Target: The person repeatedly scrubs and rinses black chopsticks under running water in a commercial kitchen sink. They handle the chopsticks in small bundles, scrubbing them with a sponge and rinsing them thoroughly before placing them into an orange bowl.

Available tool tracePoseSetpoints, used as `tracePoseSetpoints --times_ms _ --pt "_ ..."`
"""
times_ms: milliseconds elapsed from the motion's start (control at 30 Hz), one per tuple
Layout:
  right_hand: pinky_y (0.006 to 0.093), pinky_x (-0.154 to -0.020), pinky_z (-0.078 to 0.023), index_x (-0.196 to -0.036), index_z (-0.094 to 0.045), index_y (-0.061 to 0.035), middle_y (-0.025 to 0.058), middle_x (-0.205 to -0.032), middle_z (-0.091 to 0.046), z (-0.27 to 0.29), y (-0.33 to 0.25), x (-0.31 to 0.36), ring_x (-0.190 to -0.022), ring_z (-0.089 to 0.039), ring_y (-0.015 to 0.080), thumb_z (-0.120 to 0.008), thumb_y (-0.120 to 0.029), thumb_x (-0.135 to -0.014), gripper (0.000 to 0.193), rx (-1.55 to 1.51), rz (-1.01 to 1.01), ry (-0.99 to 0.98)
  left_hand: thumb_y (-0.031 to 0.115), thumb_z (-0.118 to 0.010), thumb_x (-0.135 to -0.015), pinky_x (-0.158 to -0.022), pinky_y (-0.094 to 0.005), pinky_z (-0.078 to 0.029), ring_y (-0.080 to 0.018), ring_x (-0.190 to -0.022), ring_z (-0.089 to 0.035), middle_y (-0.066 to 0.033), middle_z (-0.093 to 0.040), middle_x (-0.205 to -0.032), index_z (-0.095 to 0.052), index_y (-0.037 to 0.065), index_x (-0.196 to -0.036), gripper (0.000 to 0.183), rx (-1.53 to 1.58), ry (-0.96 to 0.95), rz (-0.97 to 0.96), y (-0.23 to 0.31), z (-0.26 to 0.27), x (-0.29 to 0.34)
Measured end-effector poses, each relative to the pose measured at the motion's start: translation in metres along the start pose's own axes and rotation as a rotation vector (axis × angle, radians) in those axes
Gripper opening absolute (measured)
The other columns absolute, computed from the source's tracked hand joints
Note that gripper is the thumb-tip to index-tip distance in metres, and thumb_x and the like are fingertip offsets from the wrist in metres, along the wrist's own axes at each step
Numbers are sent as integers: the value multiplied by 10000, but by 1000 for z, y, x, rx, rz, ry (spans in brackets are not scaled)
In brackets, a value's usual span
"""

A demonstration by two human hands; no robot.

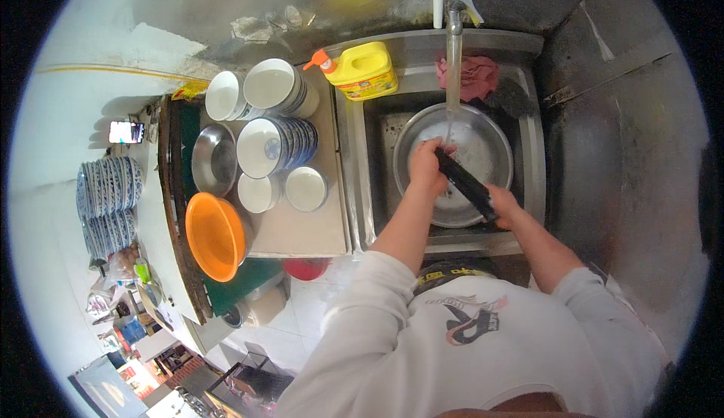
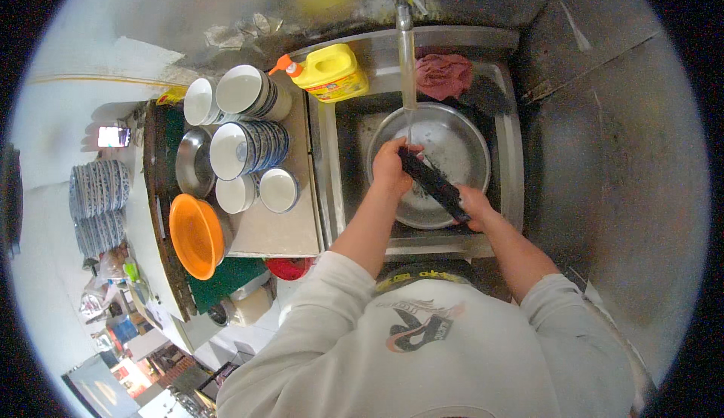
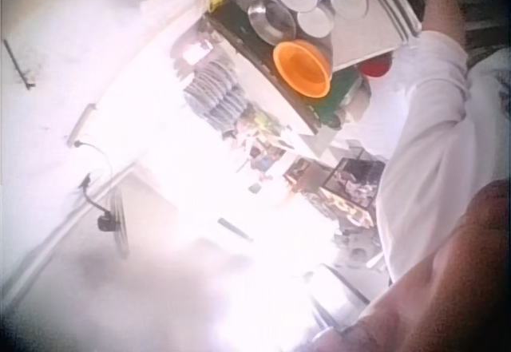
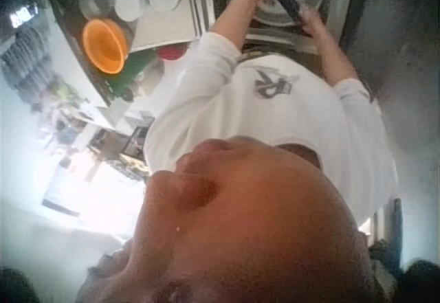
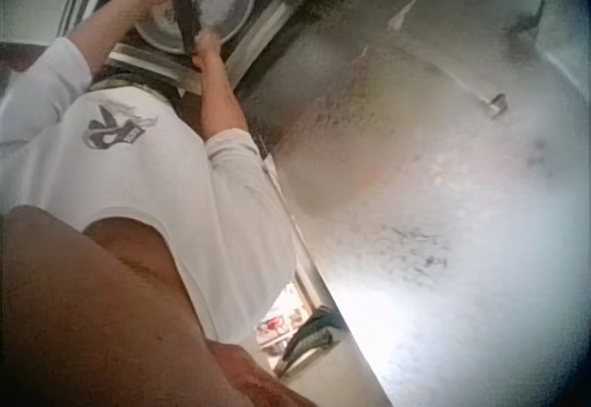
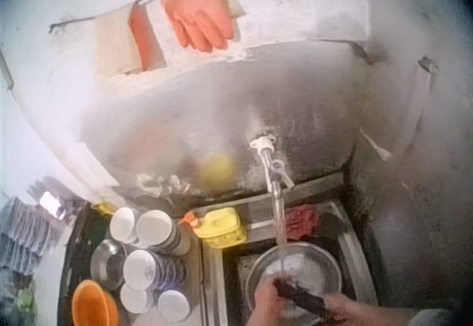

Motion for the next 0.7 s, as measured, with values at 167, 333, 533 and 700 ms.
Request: tracePoseSetpoints --times_ms 167,333,533,700 --pt "394 -480 -499 -1045 -616 -87 51 -840 -618 -1 12 4 -664 -602 199 -547 -440 -942 374 -460 -62 111 106 -592 -901 -627 -405 -488 -258 -660 -570 -107 -558 -739 -490 22 -981 154 -38 31 -60 -5 -11 7" --pt "381 -524 -510 -1039 -608 -80 57 -877 -622 -7 32 -9 -700 -610 198 -542 -439 -953 375 -364 45 70 73 -613 -856 -598 -395 -477 -247 -646 -570 -85 -546 -738 -508 18 -901 127 -194 -36 -80 -22 -29 20" --pt "343 -507 -462 -977 -622 -115 45 -786 -607 6 7 16 -599 -580 186 -555 -346 -945 243 -637 69 310 107 -629 -859 -655 -397 -490 -249 -708 -602 -106 -612 -806 -553 31 -906 117 -55 -23 -3 -22 -19 11" --pt "324 -479 -432 -909 -635 -124 17 -727 -588 19 5 18 -579 -563 160 -578 -354 -925 237 -355 14 145 120 -600 -885 -698 -414 -503 -257 -729 -602 -116 -616 -782 -560 23 -953 125 -139 -106 -55 -9 -25 10"
Point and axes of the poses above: each hand's wrist, its own x-axis away from the middle knuckle, its own z-axis out of the back of the hand, y = z × x, the point moved 5 cm from there along -x, towards the middle knuckle
